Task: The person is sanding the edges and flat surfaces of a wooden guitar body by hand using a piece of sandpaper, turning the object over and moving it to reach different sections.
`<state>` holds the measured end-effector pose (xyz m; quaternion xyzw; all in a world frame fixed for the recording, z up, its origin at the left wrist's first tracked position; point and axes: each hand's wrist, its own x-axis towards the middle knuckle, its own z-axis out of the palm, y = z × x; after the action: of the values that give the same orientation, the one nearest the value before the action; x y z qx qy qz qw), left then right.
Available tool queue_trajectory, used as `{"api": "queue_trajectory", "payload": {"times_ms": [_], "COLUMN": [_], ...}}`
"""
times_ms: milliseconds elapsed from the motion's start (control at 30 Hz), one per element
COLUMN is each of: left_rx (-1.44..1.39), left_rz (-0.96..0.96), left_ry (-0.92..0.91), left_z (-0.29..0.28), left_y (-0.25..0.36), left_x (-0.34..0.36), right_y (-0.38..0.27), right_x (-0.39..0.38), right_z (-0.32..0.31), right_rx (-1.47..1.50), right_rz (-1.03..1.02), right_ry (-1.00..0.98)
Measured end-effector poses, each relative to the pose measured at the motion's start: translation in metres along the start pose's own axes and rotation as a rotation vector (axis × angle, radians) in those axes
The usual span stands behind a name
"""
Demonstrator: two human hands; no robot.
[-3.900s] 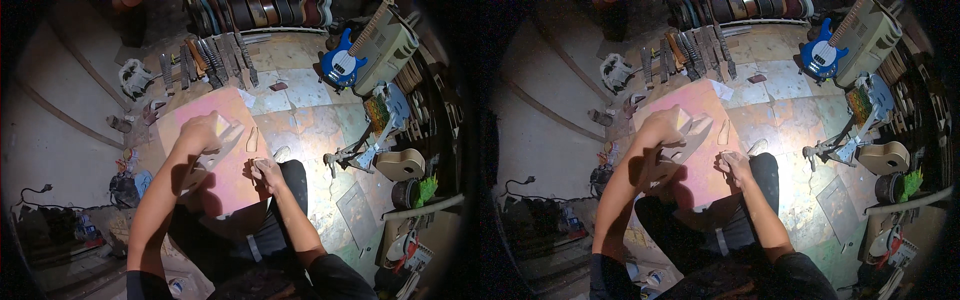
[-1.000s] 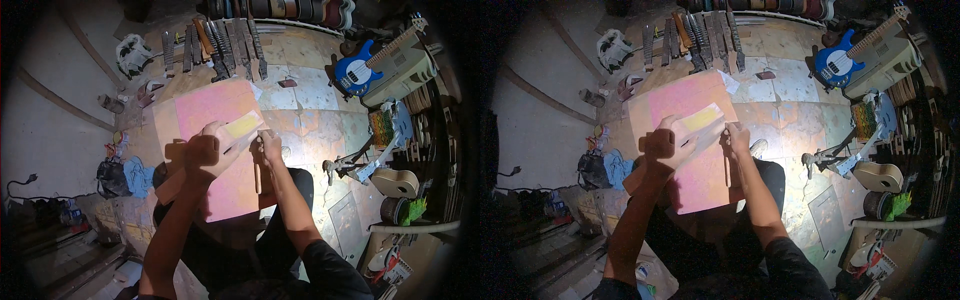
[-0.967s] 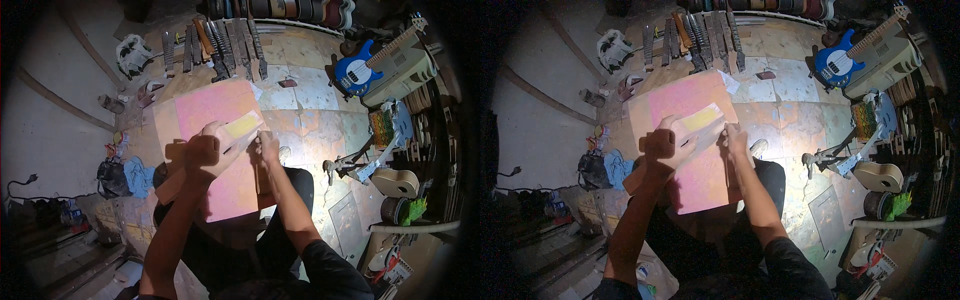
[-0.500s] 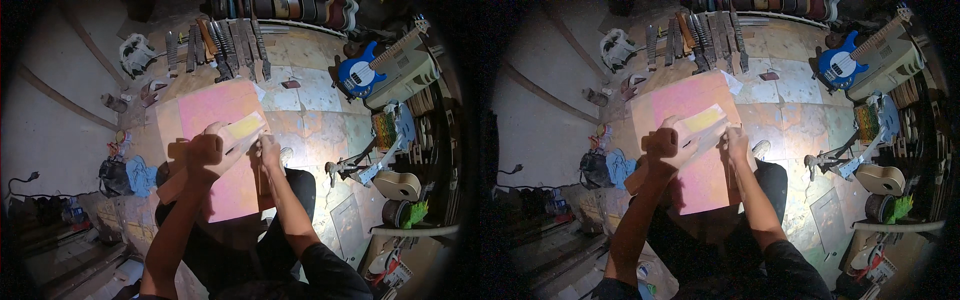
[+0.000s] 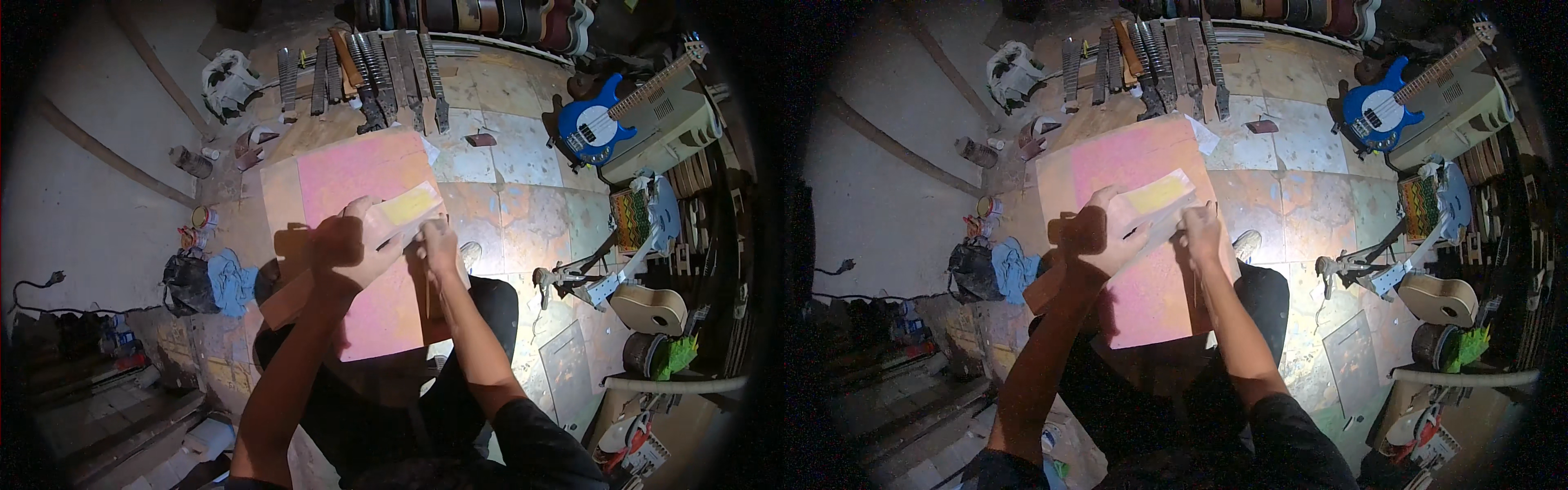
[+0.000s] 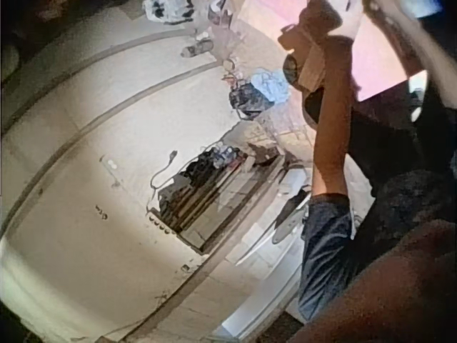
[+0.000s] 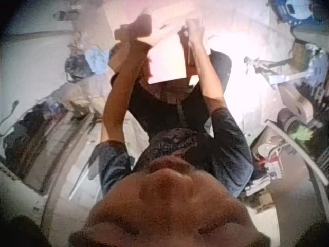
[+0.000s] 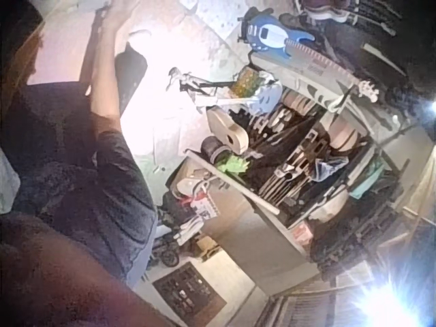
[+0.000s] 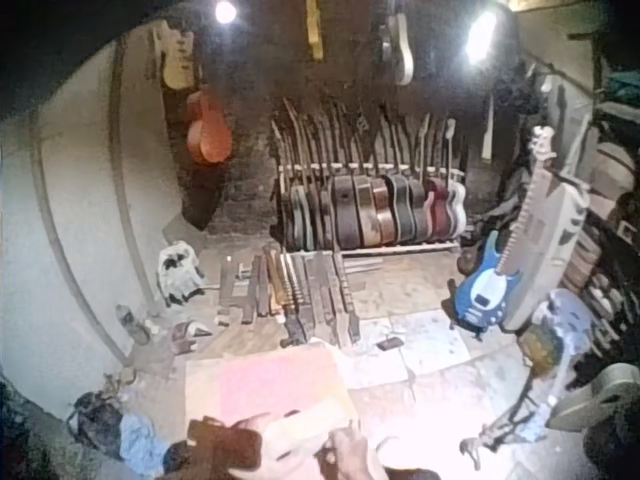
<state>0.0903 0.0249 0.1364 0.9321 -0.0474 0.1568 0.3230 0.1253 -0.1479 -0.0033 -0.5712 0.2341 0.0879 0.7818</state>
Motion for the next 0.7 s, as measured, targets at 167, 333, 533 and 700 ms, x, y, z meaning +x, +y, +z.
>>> {"api": "queue_trajectory", "payload": {"times_ms": [167, 333, 533, 700], "left_rx": [0.02, -0.048, 0.003, -0.019], "left_rz": [-0.018, -0.075, -0.046, -0.13], "left_ry": [0.029, -0.054, 0.02, -0.104], "left_z": [0.003, 0.006, 0.005, -0.002], "left_y": [0.002, -0.008, -0.003, 0.0], "left_x": [0.004, 0.0, 0.005, 0.006], "right_y": [-0.007, -0.006, -0.006, 0.0], "right_x": [0.019, 0.005, 0.008, 0.0], "right_z": [-0.011, -0.009, -0.013, -0.001], "right_rx": [-0.009, -0.159, -0.278, -0.128], "right_rz": [-0.003, -0.031, 0.022, -0.003], "right_ry": [0.069, -0.036, -0.121, -0.031]}}
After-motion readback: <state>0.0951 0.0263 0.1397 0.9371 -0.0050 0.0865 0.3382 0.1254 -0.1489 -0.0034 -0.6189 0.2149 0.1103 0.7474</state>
